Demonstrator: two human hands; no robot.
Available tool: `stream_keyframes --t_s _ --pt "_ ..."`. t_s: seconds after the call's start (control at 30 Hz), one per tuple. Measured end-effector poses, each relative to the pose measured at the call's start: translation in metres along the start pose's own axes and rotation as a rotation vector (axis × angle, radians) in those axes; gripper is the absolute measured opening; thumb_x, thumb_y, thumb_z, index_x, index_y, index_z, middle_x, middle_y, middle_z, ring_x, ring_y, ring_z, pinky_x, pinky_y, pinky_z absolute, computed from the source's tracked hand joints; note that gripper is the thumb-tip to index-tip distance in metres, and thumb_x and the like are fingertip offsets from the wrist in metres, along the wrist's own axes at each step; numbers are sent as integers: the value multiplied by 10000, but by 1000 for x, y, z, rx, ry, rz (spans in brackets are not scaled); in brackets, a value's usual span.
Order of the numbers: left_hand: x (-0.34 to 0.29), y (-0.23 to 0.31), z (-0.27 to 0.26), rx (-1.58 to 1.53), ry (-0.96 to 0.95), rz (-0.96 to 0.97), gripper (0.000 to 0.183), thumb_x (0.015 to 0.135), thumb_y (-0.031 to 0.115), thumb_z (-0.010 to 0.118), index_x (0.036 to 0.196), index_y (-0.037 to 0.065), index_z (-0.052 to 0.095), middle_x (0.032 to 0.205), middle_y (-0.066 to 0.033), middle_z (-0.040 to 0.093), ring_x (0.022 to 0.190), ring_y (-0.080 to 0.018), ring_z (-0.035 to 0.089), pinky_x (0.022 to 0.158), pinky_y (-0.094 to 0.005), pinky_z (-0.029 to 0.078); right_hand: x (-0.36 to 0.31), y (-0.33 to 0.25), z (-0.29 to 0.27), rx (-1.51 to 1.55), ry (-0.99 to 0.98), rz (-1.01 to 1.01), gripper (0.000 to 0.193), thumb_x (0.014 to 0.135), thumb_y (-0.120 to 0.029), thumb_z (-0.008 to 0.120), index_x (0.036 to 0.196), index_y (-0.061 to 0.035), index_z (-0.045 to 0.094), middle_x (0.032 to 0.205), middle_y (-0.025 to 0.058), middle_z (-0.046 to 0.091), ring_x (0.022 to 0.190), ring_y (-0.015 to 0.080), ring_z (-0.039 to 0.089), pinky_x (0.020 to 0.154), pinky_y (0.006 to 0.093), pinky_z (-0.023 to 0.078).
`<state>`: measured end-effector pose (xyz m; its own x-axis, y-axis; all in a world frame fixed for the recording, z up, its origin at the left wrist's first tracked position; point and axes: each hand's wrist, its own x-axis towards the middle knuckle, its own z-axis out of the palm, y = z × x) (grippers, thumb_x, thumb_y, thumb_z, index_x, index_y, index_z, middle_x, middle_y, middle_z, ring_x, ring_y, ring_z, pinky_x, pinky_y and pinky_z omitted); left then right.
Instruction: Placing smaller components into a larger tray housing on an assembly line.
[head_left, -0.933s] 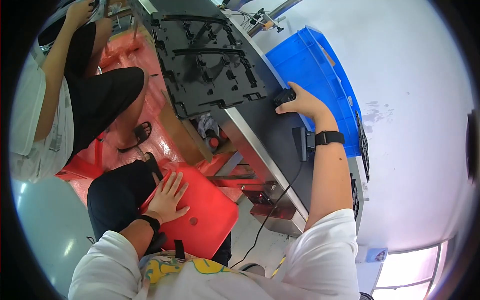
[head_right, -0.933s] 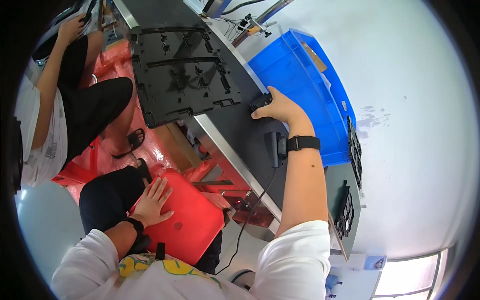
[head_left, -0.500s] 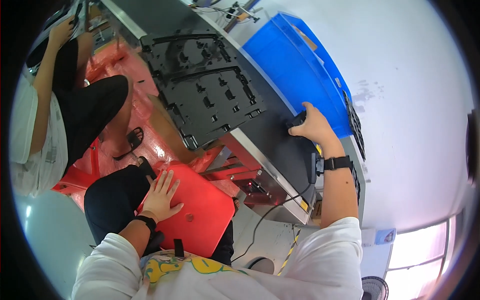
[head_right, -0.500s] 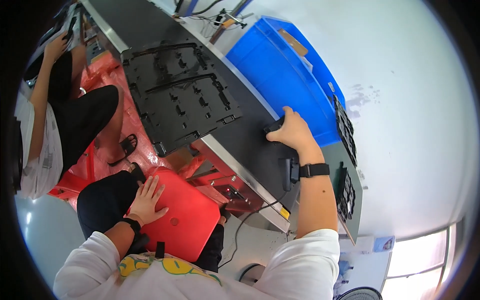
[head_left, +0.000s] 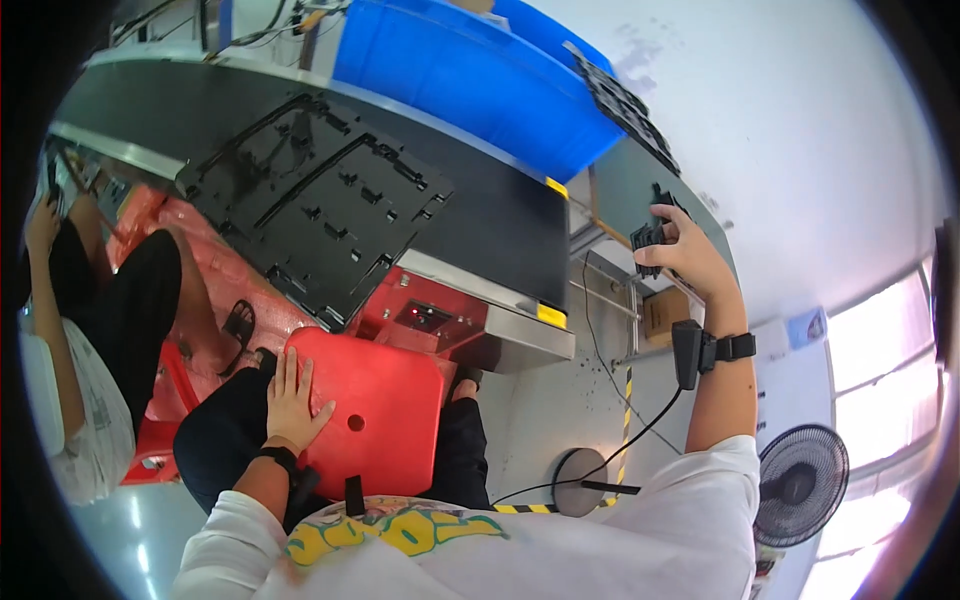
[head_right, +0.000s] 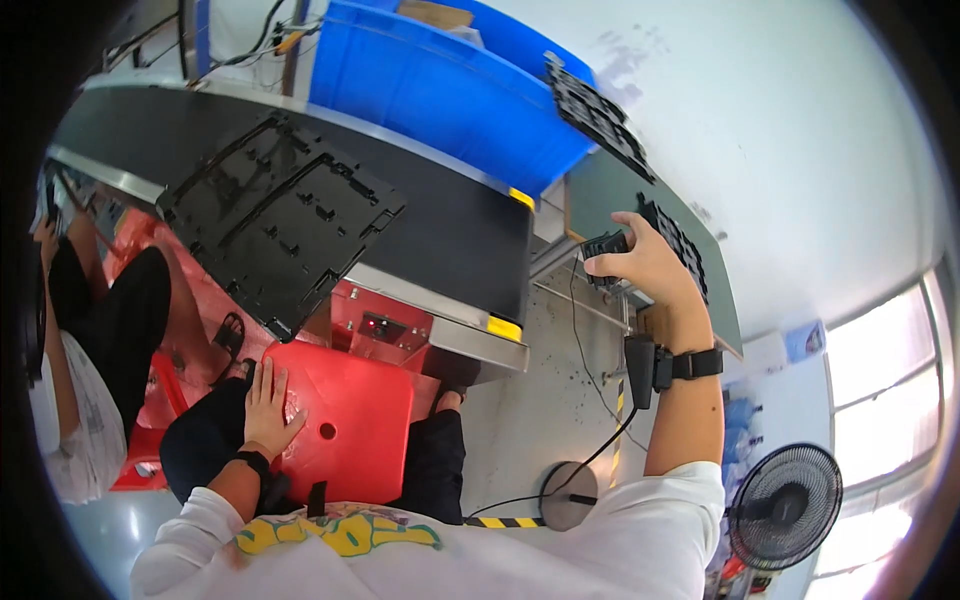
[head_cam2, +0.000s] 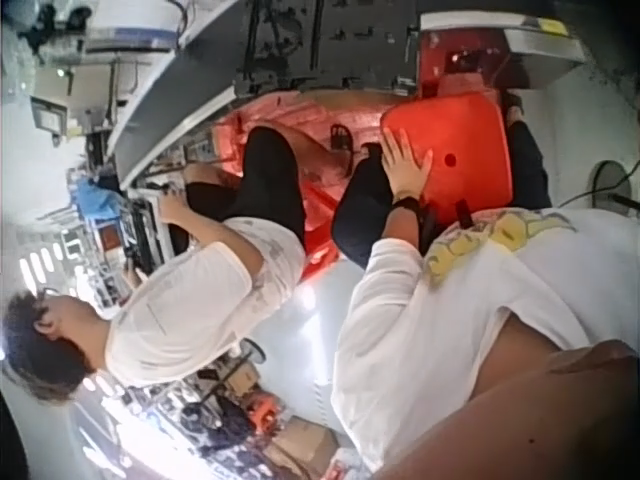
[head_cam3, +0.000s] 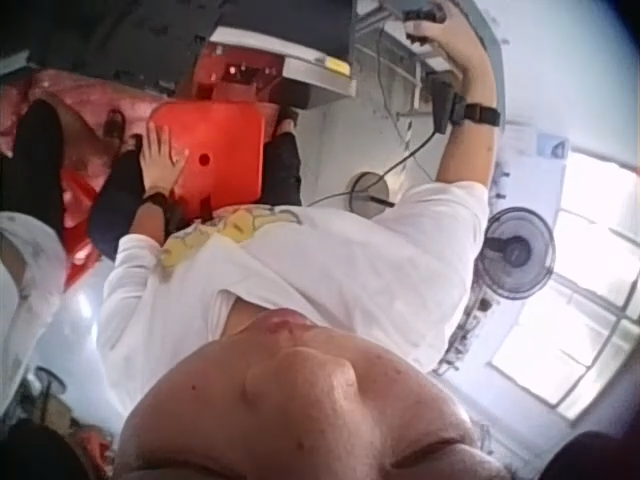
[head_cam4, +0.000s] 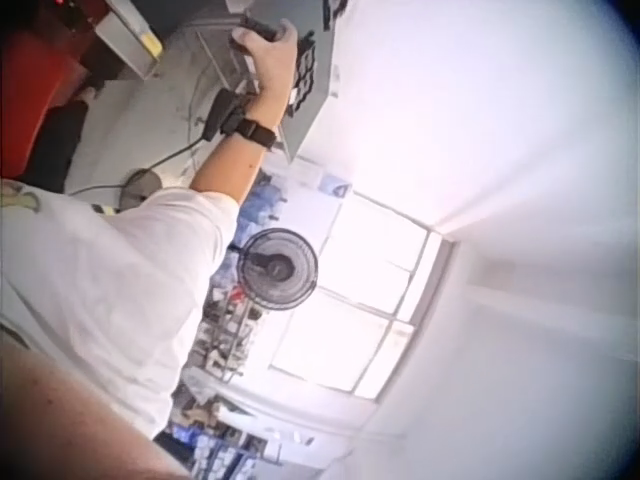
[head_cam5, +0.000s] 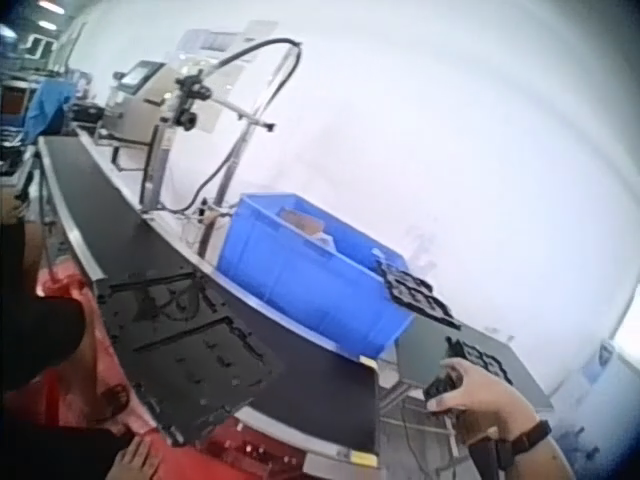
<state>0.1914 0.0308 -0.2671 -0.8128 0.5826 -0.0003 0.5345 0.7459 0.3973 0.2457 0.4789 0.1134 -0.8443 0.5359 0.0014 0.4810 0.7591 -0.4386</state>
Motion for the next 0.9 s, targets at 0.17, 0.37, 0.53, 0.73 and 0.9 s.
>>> stream_keyframes --t_s 0.17,0.37,0.53,0.73,0.9 --pt "6 10 -18 -118 -101 -89 834 780 435 637 1431 57 277 1523 -192 129 1398 -370 148 1101 -526 175 6 41 -13 -249 18 58 988 493 -339 772 1298 96 401 1050 241 593 1015 304 580 873 320 444" --pt "25 70 -99 -1391 -165 -54 568 966 389 439 1386 23 327 1431 -137 327 1352 -241 286 1096 -440 250 73 107 19 -207 130 31 1013 464 -326 751 1301 112 384 1138 315 547 1093 375 551 901 367 469" --pt "56 136 -153 -1671 -170 -328 455 961 402 464 1219 27 461 1114 -83 573 994 -169 575 842 -341 491 135 123 53 -292 263 87 764 457 -338 760 1072 53 532 1022 285 607 960 404 608 850 418 507" --pt "72 177 -179 -1404 28 -211 343 956 167 529 1234 -16 451 1167 -62 554 1040 -110 520 869 -276 456 161 155 68 504 93 9 416 606 -120 685 964 21 529 783 103 599 670 214 597 585 349 488" --pt "69 152 -185 -1747 64 -247 364 944 96 496 1283 0 406 1167 -66 559 1040 -129 566 884 -311 488 220 236 75 252 218 22 682 606 -162 648 1189 129 446 892 158 616 765 278 614 699 355 493"
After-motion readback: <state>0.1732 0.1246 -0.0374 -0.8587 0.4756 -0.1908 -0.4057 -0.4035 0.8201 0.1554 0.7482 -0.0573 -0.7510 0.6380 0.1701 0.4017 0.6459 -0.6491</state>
